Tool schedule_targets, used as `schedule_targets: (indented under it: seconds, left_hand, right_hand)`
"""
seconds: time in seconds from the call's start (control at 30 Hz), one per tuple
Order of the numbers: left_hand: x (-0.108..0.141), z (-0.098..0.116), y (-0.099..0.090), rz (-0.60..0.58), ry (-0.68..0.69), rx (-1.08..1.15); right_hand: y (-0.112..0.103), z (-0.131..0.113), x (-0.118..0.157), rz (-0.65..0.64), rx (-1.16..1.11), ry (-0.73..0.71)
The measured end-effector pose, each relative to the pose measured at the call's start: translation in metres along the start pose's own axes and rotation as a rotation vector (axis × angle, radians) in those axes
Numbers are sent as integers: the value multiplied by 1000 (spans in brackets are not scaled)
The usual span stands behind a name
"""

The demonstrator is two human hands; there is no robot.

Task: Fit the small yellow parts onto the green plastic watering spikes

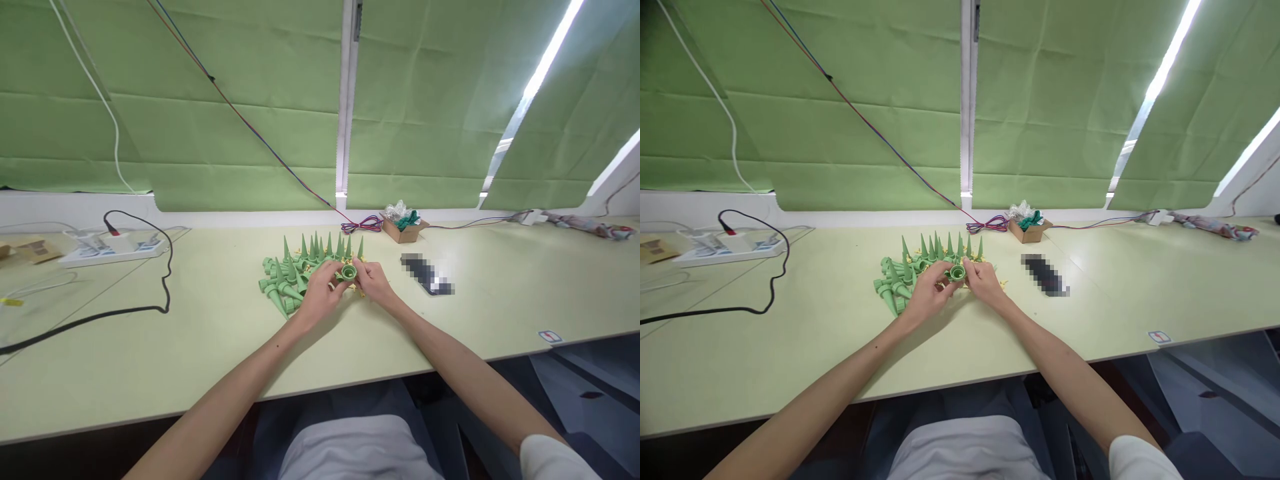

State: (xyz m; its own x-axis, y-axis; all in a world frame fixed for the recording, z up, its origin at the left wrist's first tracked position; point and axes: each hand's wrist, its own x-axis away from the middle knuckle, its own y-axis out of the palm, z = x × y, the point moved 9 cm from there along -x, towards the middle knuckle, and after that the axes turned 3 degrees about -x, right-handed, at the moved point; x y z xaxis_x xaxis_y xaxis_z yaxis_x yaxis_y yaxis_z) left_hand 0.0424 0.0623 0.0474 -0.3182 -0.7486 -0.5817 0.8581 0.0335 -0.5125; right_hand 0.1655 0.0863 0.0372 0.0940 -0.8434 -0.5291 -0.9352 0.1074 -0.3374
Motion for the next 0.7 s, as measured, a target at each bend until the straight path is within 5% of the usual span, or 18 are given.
schedule_targets:
  seconds: [0.23, 0.7]
  left_hand:
    - [2, 4, 1, 5, 73, -72]
    - [2, -28, 7, -10, -371, 383]
  right_hand:
    - [2, -2, 0, -2, 69, -25]
    - [-2, -1, 2, 51, -33, -9]
